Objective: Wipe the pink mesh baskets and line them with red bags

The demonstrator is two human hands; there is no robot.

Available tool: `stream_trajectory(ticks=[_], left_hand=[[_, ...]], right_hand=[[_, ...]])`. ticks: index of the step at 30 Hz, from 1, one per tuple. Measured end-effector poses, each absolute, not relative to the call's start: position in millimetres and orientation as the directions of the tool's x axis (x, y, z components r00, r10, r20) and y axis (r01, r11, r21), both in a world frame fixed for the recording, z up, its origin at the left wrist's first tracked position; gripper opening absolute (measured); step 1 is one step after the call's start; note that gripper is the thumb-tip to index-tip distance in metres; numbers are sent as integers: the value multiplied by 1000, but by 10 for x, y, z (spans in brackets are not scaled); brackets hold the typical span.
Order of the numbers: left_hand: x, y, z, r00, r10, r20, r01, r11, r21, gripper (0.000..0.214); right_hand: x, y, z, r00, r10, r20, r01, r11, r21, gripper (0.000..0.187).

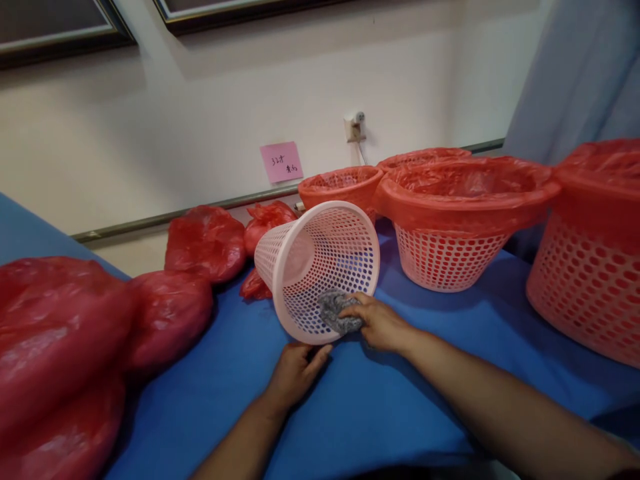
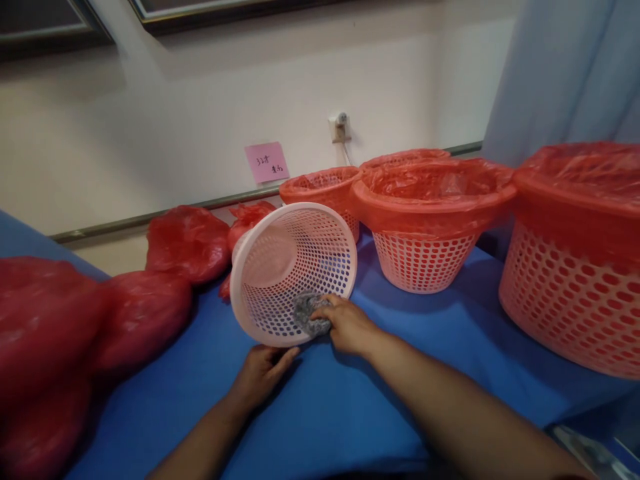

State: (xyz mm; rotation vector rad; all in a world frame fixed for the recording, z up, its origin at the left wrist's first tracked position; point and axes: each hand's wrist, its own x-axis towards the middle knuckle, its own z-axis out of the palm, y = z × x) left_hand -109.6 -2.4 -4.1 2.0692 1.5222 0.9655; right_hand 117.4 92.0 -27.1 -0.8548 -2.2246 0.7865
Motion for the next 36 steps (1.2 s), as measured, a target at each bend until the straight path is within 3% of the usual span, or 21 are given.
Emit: stream_trajectory(ticks=[2,5,9,13,16,19,22,25,28,32,34,36], left_hand=[[-1095,-21,-52,154,936,316,665,-335,668,32],[-1142,-73,-25,41,900,433,700,-335,630,36],[-1213,-158,40,-141,811,568,734,-299,610,39],[-1218,-159,48,-170,809,562,715,-291,636,41],[-1176,-109,8,2,903,430,695,-311,649,36],[-1129,-54,-39,186,947,262,677,-317,664,31],[-1110,-23,-64,197,943,269,645,-332,689,29],[-1124,-27,-61,169,933,318,647,-348,678,28],[-1152,-59,-30,91,911,403,667,-356,654,30],[-1181,-102,35,-32,831,555,716,-368,593,34],[-1186,-104,43,-51,821,569,727,-360,585,35],[-1183,-89,19,-50,842,537,714,-346,609,34]], right_hand=[[1104,852,-274,-653,679,336,279,628,-727,75],[1112,870,-252,-650,694,311,331,626,-706,72],[1307,1075,-191,-415,865,283,577,491,-653,53],[1456,1202,-166,-205,921,332,675,379,-634,53],[1387,1119,-205,-306,898,317,612,440,-656,56],[1238,961,-250,-531,783,323,429,578,-694,66],[1122,843,-271,-670,663,335,227,612,-757,77],[1088,830,-276,-686,644,339,194,610,-768,78],[1170,943,-248,-613,721,322,343,611,-714,64],[1411,1186,-147,-277,911,306,647,412,-642,54],[1496,1252,-108,-165,929,330,693,347,-632,56],[1500,1235,-105,-193,920,342,687,376,-622,57]])
